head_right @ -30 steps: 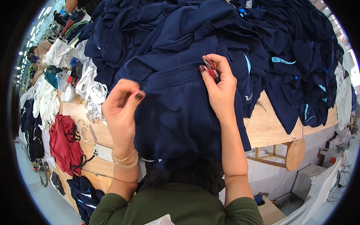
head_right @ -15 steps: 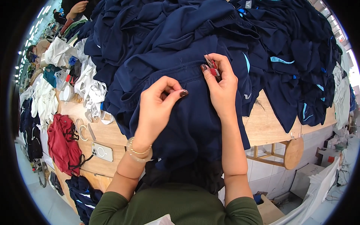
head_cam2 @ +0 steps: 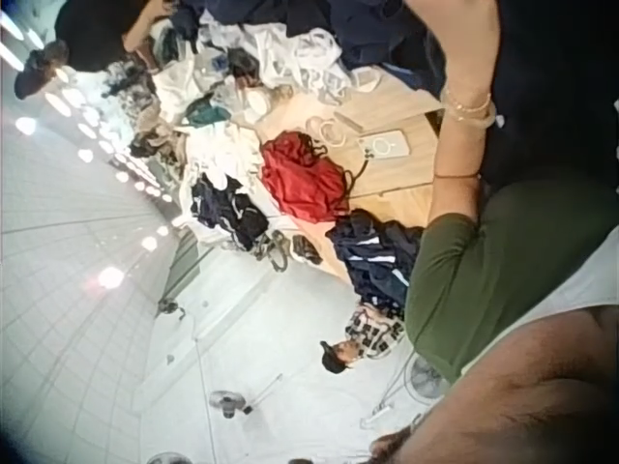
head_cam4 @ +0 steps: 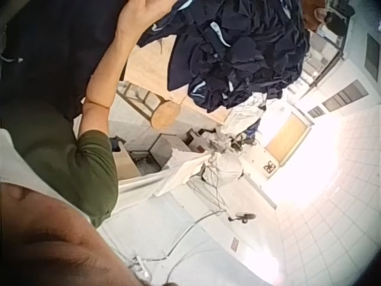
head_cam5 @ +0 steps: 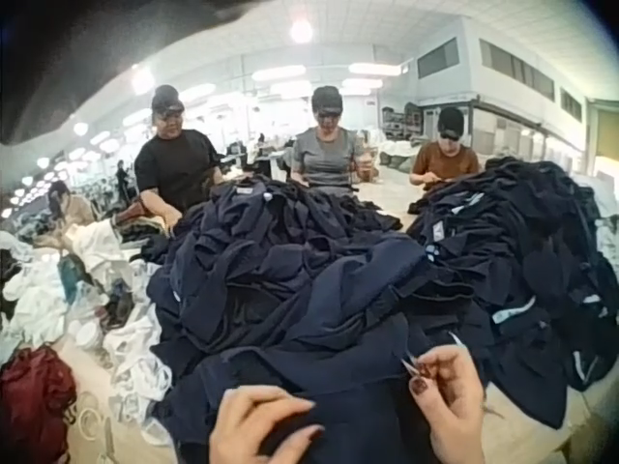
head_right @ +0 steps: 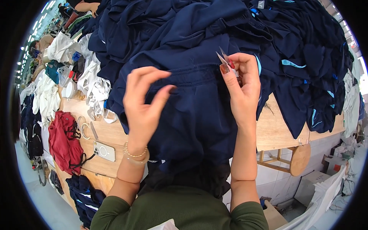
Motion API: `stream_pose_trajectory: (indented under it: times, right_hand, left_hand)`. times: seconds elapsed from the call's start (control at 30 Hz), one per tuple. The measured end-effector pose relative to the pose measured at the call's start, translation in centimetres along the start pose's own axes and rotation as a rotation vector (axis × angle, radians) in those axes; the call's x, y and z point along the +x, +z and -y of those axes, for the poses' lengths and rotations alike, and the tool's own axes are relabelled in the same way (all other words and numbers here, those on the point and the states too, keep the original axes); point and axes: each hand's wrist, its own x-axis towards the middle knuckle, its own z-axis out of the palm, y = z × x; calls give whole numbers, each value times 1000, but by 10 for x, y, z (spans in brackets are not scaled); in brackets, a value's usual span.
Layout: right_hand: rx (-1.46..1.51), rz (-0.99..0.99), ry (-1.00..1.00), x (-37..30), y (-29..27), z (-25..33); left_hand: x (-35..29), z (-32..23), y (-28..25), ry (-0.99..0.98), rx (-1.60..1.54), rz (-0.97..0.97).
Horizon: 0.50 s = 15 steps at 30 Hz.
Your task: Trimming excess threads from the waistbands of navy blue shorts using thread snips.
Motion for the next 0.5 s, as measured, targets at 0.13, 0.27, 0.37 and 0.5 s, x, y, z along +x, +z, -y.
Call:
stream_pose_trajectory:
  times: [0.13,0.27,0.37,0.5]
  right_hand:
    - [19,-1,-11,-4,4,11]
    - [12,-11,21,-9,2,13]
    - [-11,-21,-1,-11,-4,14]
    - [-155,-61,-113,-9,-7,14]
  left_hand:
    - [2,-8,38,54,124,33]
    - [8,-4,47,-92,-48,96]
    - [13,1,43,-346,-743,3]
    - [21,13,17,-367,-893,-273]
